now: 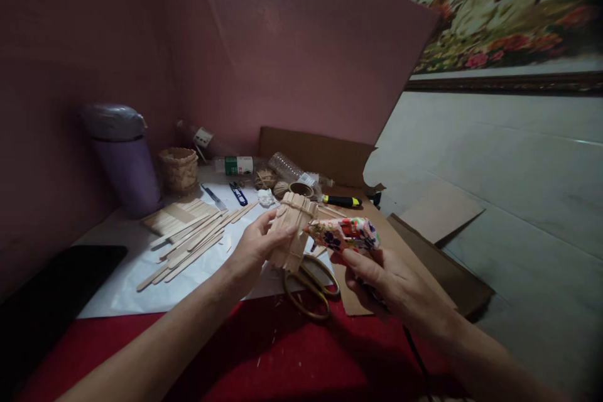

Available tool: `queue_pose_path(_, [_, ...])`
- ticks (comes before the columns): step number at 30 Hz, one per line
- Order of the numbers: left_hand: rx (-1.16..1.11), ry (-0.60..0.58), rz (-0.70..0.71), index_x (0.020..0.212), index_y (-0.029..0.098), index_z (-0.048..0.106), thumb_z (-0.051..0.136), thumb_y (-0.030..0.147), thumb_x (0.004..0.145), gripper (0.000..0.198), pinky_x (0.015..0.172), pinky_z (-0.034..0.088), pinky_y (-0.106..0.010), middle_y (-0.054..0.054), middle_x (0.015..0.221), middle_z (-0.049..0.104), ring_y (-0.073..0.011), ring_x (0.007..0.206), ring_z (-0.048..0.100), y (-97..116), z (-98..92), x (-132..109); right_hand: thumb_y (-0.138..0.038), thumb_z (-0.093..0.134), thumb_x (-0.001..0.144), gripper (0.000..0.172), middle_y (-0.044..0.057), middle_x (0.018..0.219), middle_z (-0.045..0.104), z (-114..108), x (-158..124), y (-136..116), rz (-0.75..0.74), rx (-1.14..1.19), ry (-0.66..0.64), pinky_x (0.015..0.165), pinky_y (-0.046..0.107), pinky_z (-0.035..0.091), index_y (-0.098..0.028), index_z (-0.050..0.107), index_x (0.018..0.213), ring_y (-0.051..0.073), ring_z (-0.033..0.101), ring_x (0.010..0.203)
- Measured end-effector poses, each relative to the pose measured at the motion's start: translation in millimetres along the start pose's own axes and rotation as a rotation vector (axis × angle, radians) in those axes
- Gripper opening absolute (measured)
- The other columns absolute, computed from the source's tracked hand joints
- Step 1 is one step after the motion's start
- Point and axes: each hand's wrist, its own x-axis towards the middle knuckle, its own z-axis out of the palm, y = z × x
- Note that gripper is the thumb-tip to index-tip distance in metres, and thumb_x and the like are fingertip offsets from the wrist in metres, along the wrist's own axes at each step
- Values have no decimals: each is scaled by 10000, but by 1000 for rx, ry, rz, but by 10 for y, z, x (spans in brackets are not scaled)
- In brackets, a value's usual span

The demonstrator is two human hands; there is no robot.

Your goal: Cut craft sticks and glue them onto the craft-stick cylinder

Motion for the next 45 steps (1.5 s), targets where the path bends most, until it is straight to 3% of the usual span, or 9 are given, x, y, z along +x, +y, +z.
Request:
queue_pose_path(20, [20, -13, -4, 1188, 150, 574, 753, 367, 705, 559, 766, 468, -351, -145, 1138, 660, -232, 878, 629, -27, -13, 7, -660, 499, 856, 531, -52, 437, 413, 1, 31, 16, -3, -49, 19, 347, 186, 216, -182, 491, 626, 52, 332, 375])
queue_pose_path(38, [28, -16, -4, 1194, 149, 571, 754, 370, 717, 556, 753, 466, -331, -129, 1089, 671, -222, 875, 624, -24, -9, 10, -680, 515, 828, 537, -60, 465, 390, -8, 16, -48, 27, -26, 31, 354, 179, 202, -182, 469, 634, 46, 317, 391])
queue_pose_path(45, [7, -20, -8, 1186, 138, 578, 762, 362, 707, 560, 742, 475, -319, -142, 1097, 675, -221, 863, 632, -10, -8, 6, -657, 561, 815, 500, -54, 582, 418, -3, 13, -41, 26, 55, 46, 355, 164, 209, -183, 461, 689, 37, 335, 424])
